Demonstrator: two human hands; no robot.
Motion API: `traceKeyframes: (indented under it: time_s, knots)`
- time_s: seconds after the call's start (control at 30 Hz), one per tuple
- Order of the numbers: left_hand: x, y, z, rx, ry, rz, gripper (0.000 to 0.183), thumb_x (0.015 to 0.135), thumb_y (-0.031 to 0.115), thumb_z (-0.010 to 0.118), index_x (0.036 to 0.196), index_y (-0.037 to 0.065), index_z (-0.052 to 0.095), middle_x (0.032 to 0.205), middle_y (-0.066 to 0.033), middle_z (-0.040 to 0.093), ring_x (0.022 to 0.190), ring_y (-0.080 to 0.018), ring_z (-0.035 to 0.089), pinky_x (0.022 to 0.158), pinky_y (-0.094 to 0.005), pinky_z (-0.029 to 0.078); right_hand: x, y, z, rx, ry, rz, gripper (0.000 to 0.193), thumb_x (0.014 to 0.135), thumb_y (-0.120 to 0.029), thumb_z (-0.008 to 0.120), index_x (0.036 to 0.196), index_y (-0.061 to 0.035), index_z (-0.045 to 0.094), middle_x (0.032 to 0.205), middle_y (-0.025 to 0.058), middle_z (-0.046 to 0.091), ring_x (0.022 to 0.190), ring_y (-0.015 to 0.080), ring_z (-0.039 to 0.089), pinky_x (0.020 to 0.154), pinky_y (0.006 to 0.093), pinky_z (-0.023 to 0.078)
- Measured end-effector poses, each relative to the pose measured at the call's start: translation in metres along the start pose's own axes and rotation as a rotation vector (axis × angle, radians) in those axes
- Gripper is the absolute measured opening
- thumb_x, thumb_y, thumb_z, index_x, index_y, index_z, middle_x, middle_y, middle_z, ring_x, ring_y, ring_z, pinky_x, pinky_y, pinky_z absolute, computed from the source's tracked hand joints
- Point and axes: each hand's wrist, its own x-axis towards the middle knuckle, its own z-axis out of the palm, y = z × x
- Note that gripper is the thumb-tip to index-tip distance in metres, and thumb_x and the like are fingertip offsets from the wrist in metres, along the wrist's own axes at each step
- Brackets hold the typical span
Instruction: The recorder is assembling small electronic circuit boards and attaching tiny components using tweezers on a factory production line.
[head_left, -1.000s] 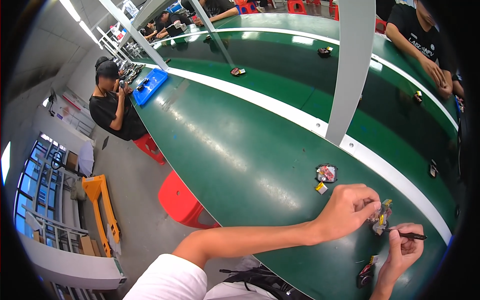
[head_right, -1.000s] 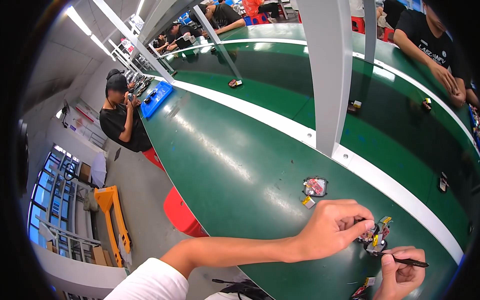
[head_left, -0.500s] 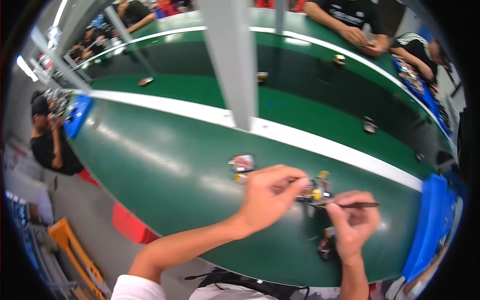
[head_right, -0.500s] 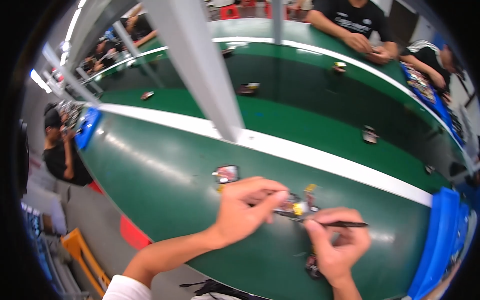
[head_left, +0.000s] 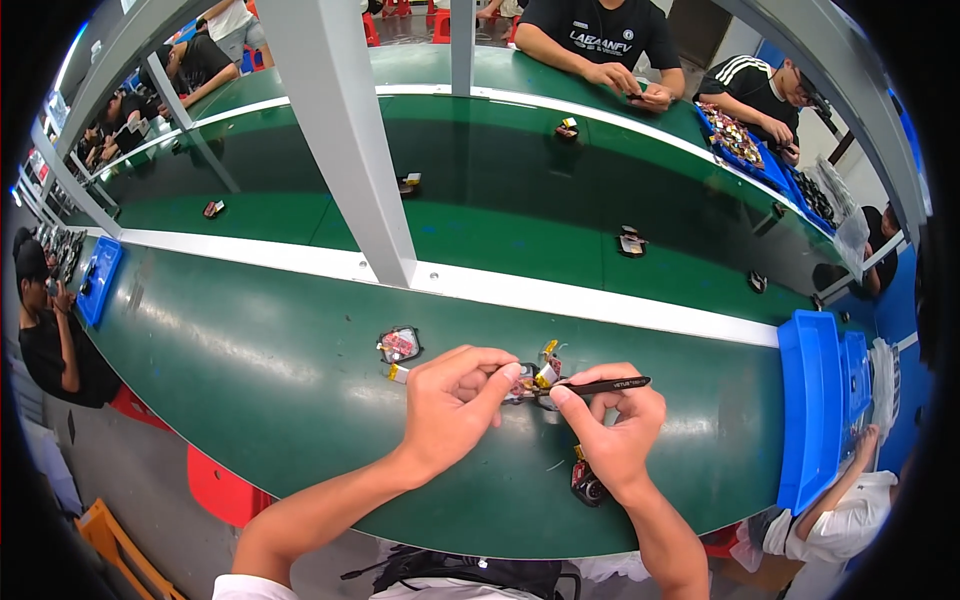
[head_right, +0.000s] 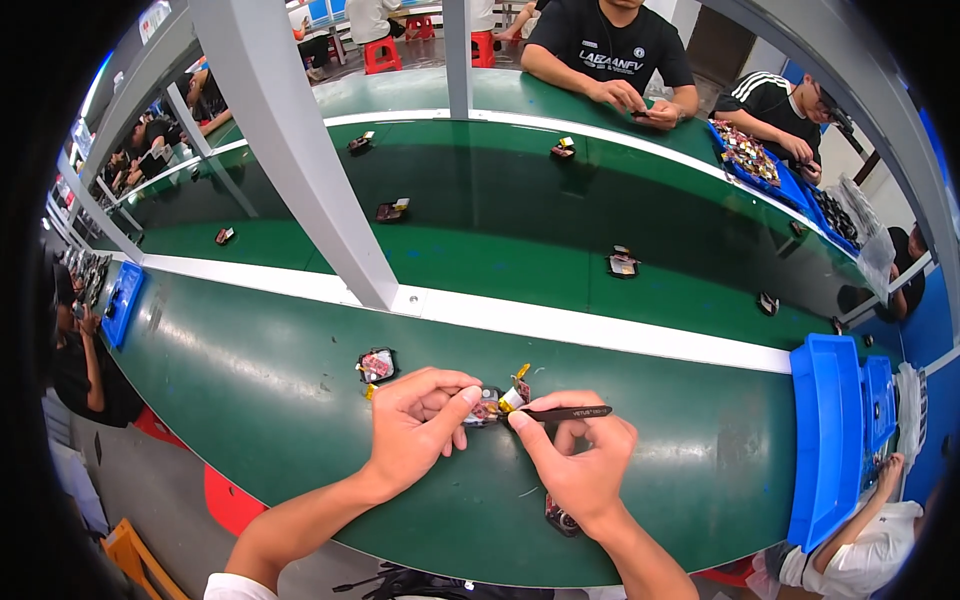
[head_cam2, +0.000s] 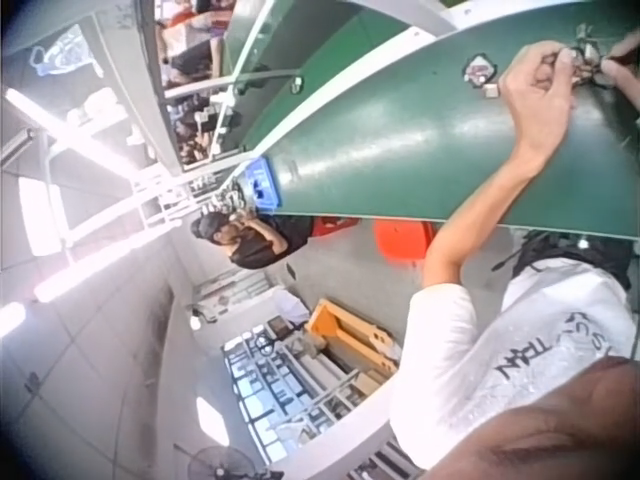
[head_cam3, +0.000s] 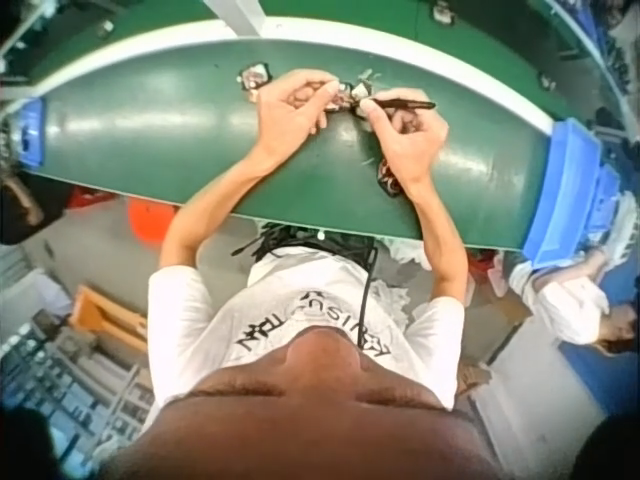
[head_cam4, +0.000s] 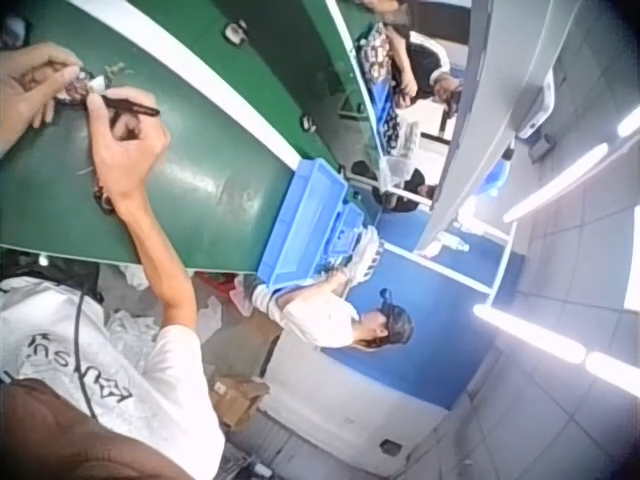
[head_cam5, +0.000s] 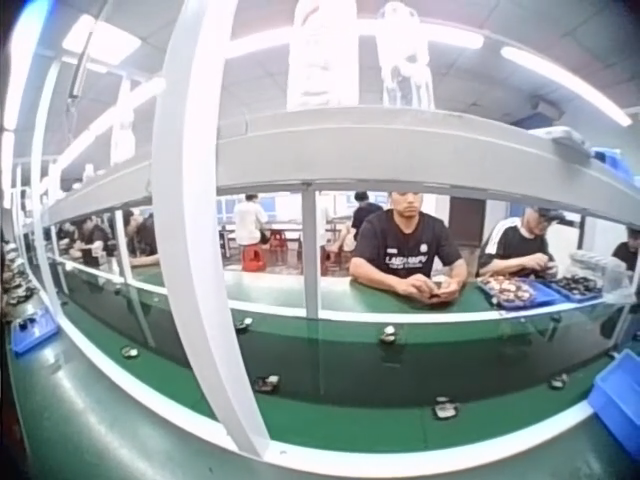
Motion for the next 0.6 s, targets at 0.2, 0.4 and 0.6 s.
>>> traceKeyframes:
  time_s: [0.2, 0.4, 0.6]
  knots:
    - [-0.001, 0.001, 0.004, -0.023, 0.006, -0.048, 0.014, 0.095, 0.004, 0.067, 0.104, -0.007, 0.068, 0.071, -0.0081, 0.069, 0.054, -0.0114, 0.064, 0.043, -0.0223, 0.047, 0.002, 0.002, -0.002, 0.054, 0.012, 0.096, 0.017, 0.079, 0.002, 0.082, 0.090, 0.0009, 0.070, 0.068, -0.0016, 0.065, 0.046, -0.0016, 0.044, 0.044, 0.0183, 0.027]
    - [-0.002, -0.005, 0.010, -0.105, 0.031, -0.069, 0.016, 0.095, 0.005, 0.068, 0.106, -0.007, 0.067, 0.078, -0.0105, 0.072, 0.058, -0.0116, 0.067, 0.047, -0.0232, 0.052, 0.002, 0.008, -0.004, 0.200, 0.013, 0.237, 0.015, 0.083, 0.003, 0.080, 0.093, 0.0033, 0.069, 0.067, -0.0028, 0.063, 0.048, -0.0028, 0.041, 0.045, 0.0181, 0.025]
    - [-0.004, -0.006, 0.013, -0.025, 0.010, 0.034, 0.019, 0.096, -0.001, 0.065, 0.112, -0.010, 0.062, 0.090, -0.0165, 0.072, 0.064, -0.0183, 0.072, 0.050, -0.0260, 0.058, 0.004, 0.006, -0.003, 0.398, 0.062, 0.342, 0.016, 0.085, 0.005, 0.077, 0.097, 0.0072, 0.067, 0.079, 0.0076, 0.070, 0.064, 0.0059, 0.063, 0.053, 0.0185, 0.045]
